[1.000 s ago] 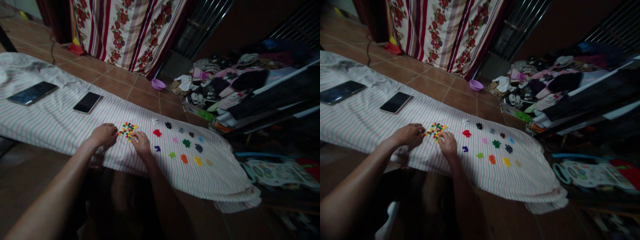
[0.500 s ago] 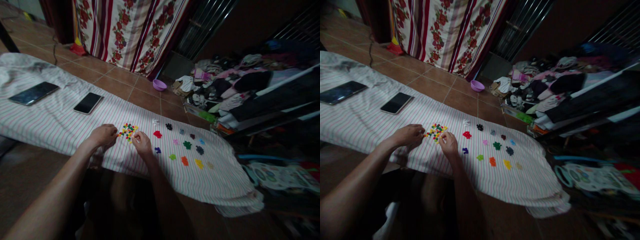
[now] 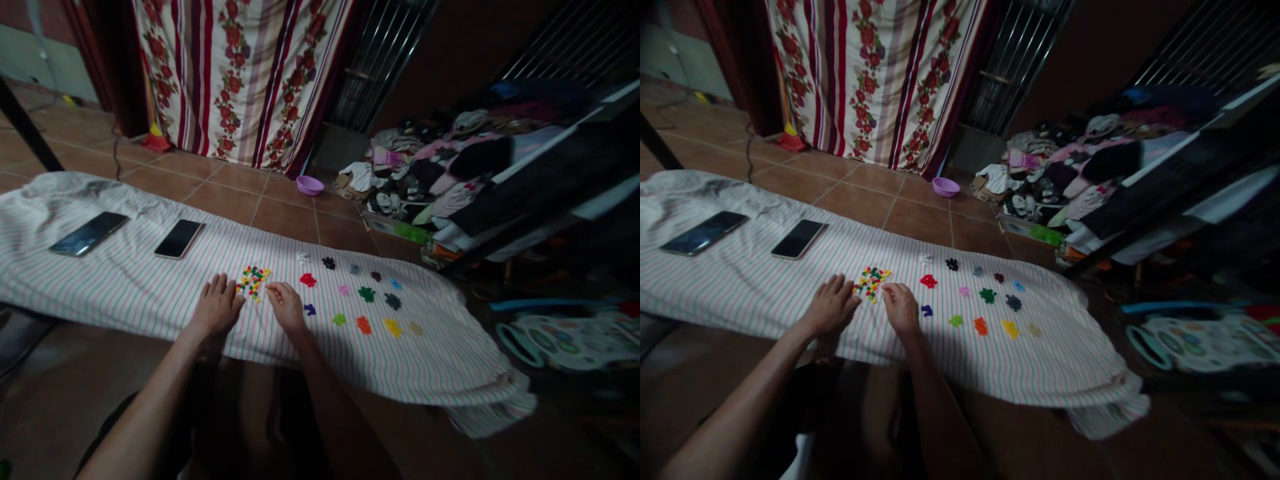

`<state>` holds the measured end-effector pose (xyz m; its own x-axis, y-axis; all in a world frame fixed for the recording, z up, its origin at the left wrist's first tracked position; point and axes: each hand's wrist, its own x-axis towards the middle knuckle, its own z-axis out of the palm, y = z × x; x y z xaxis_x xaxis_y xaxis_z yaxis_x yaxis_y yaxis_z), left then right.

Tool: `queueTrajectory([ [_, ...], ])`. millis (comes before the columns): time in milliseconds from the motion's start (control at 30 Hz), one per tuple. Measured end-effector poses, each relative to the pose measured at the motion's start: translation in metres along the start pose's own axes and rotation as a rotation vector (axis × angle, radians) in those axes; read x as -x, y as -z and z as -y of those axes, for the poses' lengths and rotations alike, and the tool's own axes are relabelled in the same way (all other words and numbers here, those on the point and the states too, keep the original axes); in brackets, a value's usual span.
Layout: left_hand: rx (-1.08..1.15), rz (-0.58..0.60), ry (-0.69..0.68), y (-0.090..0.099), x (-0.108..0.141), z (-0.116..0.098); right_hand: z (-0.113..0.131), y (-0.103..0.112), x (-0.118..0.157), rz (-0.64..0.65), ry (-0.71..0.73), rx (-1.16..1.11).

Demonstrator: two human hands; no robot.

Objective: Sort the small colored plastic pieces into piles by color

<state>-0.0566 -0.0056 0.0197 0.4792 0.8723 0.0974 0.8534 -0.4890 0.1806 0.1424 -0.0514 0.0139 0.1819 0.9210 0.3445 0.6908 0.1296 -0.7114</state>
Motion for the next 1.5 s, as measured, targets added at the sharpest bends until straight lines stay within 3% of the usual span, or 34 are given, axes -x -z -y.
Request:
queueTrajectory([
  [167,-0.094,-0.041,0.206,-0.008,0.017,-0.033,0.008,0.028,0.014,-0.013,0.022,0.026],
  [333,-0.127,-0.034,0.283,-0.007,0.034,-0.044,0.000,0.061,0.043,-0.040,-0.012,0.064],
  [667,-0.135,0.197,0.184,0.001,0.043,-0.027,-0.038,0.133,0.105,-0.235,-0.188,0.141],
  [1000,-0.200,0.304,0.233,0.017,0.030,-0.041,-0.089,0.198,0.136,-0.407,-0.346,0.235],
  [1267,-0.263,0.318,0.167,0.034,0.031,-0.055,-0.109,0.224,0.133,-0.520,-0.497,0.222],
  [1400,-0.366,0.278,0.093,0.035,0.036,-0.061,-0.121,0.231,0.130,-0.507,-0.591,0.230],
  [1500,-0.313,0.276,0.000,0.037,0.030,-0.054,-0.129,0.235,0.127,-0.500,-0.627,0.258],
])
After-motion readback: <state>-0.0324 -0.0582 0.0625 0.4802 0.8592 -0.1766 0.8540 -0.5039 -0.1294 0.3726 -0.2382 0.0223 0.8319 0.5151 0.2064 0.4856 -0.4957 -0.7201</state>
